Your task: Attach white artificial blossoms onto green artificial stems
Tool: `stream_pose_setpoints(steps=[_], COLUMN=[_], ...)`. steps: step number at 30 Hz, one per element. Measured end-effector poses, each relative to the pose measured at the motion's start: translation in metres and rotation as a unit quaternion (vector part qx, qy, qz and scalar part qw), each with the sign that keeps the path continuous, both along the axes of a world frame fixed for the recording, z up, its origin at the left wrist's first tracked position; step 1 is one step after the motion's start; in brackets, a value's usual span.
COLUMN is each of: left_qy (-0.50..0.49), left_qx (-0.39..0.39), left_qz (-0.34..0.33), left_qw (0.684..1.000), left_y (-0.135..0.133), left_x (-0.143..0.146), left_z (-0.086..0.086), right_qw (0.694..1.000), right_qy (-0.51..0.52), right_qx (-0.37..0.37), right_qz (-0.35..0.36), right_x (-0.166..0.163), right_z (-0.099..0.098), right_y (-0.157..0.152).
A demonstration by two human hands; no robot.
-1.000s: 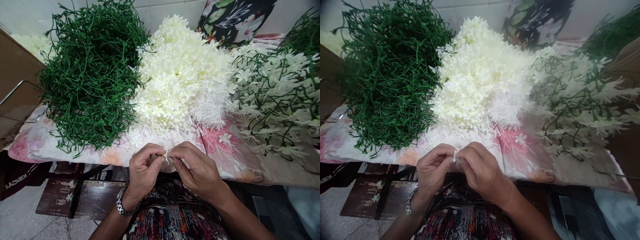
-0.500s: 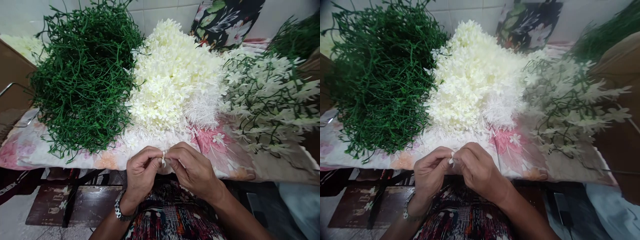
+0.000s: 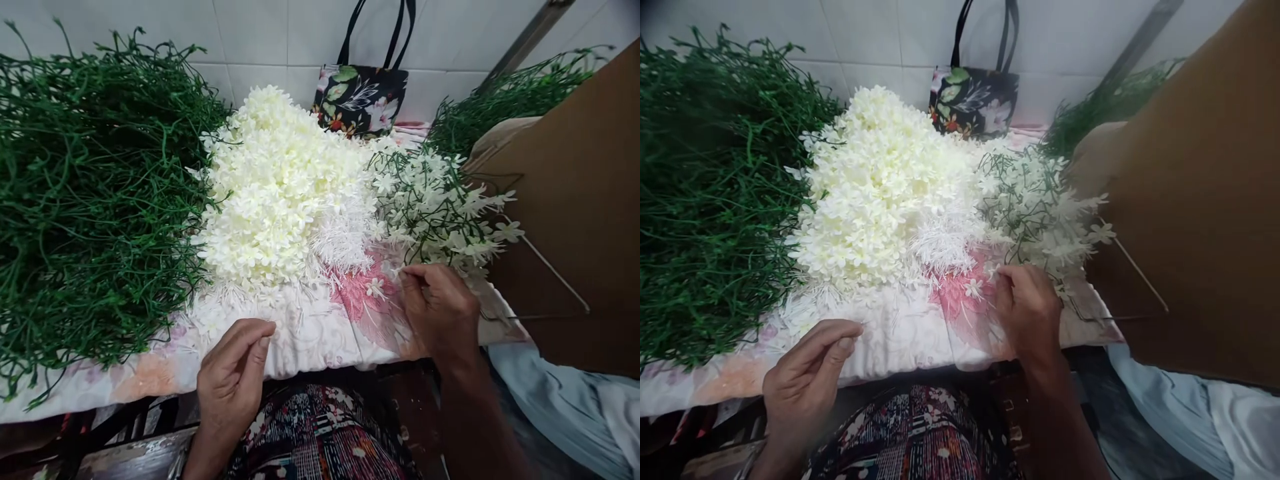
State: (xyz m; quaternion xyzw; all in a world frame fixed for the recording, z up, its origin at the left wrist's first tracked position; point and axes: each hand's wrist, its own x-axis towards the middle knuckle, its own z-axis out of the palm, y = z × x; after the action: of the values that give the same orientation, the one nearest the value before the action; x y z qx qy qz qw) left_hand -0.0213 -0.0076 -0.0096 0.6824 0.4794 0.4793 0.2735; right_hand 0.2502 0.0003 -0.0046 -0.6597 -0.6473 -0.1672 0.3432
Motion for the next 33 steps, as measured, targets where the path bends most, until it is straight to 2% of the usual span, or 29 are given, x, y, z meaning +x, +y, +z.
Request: stream_pose_setpoints(steps=[3,7,11,15,16,18,20,22,24,27,30,33], left_qy=[0.046,0.064,0.042,0.007,0.008,0.032,0.072,0.113,0.159,0.223,0.259,0.323], left_qx=[0.054,0.085,0.063,0.009,0.007,0.017,0.028,0.037,0.04,0.028,0.034,0.075], left_qz=[-0.013,-0.011,0.005,0.03,0.033,0.03,0.009,0.001,0.007,0.004,0.012,0.034], left_qw=[0.997,0.994,0.997,0.999,0.999,0.999,0.997,0.993,0.986,0.974,0.965,0.943], left_y=[0.001,0.001,-0.001,-0.001,0.0,0.004,0.008,0.011,0.012,0.01,0.01,0.019], left_x=[0.001,0.001,0.001,0.003,0.003,0.004,0.003,0.002,-0.001,-0.006,-0.008,-0.004], left_z=[-0.005,-0.009,-0.008,-0.001,0.001,0.006,0.009,0.01,0.009,0.009,0.013,0.021], right_qw=[0.998,0.995,0.998,0.998,0.997,0.99,0.972,0.949,0.933,0.915,0.916,0.924], right_qy=[-0.053,-0.082,-0.053,0.001,0.019,0.039,0.031,0.008,-0.021,-0.061,-0.048,0.006], right_qx=[-0.018,-0.042,-0.023,0.04,0.05,0.015,-0.059,-0.124,-0.166,-0.189,-0.169,-0.133], right_qz=[0.008,0.03,0.033,0.047,0.061,0.131,0.226,0.288,0.32,0.351,0.361,0.36], right_x=[0.0,-0.005,-0.001,-0.009,-0.015,-0.032,-0.051,-0.069,-0.081,-0.089,-0.091,-0.092], right_z=[-0.009,-0.008,0.003,0.016,0.019,0.021,0.019,0.017,0.013,0.009,0.005,0.002], right_y=[0.005,0.003,-0.005,-0.011,-0.012,-0.01,-0.007,-0.002,0.002,0.006,0.008,0.008])
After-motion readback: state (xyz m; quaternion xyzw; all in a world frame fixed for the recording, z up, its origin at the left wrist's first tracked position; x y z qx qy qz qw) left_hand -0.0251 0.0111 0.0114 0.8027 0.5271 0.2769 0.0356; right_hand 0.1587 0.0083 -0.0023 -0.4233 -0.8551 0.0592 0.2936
